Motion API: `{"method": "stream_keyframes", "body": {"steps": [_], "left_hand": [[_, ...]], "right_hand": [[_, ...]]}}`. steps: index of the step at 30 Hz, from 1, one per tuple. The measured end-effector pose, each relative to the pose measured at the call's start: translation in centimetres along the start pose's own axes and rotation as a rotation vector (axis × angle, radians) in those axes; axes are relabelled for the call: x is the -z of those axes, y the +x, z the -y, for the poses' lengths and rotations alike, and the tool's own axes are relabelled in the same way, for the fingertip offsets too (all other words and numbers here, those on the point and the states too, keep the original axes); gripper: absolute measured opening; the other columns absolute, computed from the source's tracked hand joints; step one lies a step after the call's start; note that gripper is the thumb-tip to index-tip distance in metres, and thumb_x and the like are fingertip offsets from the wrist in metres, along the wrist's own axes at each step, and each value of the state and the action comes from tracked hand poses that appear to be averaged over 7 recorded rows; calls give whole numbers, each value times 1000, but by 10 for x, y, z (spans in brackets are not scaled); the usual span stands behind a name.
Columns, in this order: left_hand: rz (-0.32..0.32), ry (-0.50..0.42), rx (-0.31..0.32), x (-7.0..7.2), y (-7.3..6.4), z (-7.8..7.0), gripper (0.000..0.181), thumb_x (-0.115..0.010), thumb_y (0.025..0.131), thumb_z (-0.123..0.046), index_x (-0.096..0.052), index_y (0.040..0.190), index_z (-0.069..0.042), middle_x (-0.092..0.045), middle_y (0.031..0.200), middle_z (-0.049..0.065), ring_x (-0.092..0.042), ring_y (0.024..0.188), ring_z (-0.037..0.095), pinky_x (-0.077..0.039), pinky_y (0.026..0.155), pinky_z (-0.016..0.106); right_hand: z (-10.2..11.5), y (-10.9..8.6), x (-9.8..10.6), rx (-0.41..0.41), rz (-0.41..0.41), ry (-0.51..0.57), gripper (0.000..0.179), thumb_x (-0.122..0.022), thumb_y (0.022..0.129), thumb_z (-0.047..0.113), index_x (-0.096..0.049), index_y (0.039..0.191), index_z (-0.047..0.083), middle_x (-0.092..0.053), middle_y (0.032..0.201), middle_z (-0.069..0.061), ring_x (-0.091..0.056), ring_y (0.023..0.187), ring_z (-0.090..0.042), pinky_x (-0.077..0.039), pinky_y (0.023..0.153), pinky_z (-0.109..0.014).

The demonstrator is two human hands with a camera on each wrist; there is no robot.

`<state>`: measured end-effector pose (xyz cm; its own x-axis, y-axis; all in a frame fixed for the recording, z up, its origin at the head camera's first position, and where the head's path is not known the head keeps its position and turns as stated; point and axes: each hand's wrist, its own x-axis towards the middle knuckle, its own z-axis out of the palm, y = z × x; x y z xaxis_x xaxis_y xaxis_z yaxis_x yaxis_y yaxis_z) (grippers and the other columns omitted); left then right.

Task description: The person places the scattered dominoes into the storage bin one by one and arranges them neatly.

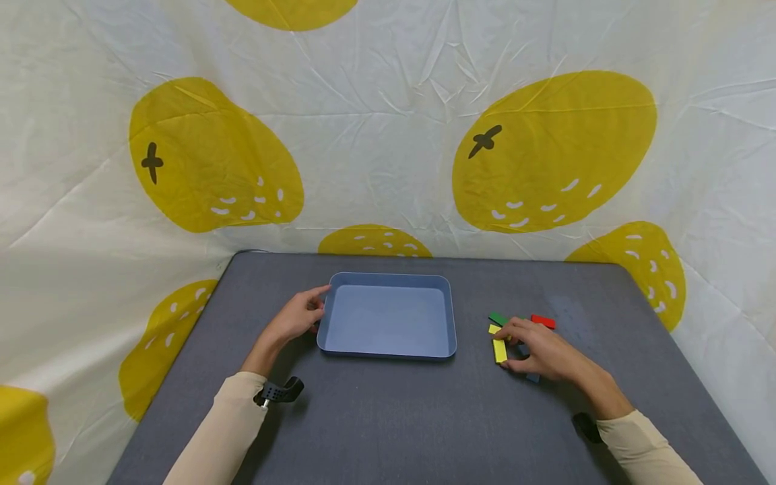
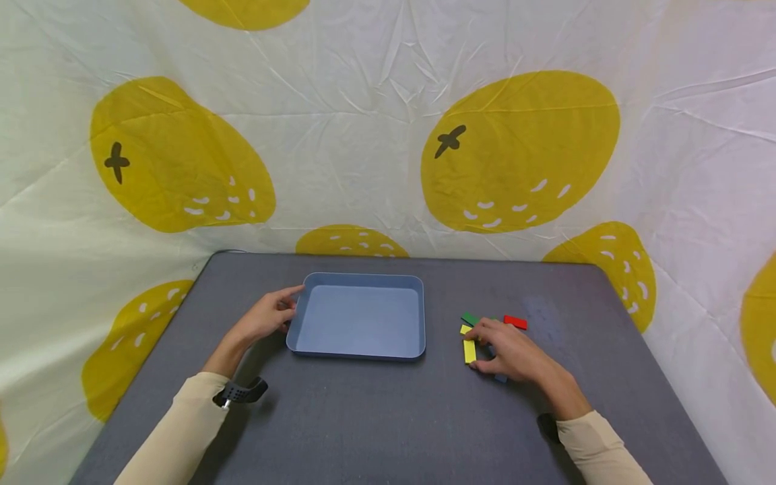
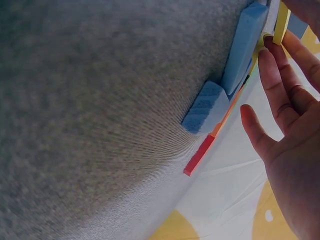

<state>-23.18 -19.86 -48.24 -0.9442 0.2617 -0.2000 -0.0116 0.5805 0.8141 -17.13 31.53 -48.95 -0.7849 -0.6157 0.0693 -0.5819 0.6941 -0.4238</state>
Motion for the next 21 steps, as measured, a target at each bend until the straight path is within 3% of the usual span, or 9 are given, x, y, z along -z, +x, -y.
{"method": "stream_keyframes", "body": {"steps": [12, 21], "left_hand": [[0, -7, 0, -1, -2, -1, 59, -51, 100, 2, -38, 157, -6, -56, 110, 21, -56, 87, 24, -58, 68, 36], [0, -7, -6, -1, -3, -2, 59, -52, 100, 1, -39, 156, -6, -56, 111, 22, -56, 87, 24, -57, 67, 36]], "right_hand": [[6, 6, 6, 25, -61, 146, 37, -82, 85, 17, -69, 120, 11, -62, 107, 5, -61, 92, -19, -56, 75, -35], [13, 19, 13, 132, -141, 151, 39, -83, 83, 11, -69, 119, 10, -63, 110, 2, -62, 91, -20, -55, 74, -37]]}}
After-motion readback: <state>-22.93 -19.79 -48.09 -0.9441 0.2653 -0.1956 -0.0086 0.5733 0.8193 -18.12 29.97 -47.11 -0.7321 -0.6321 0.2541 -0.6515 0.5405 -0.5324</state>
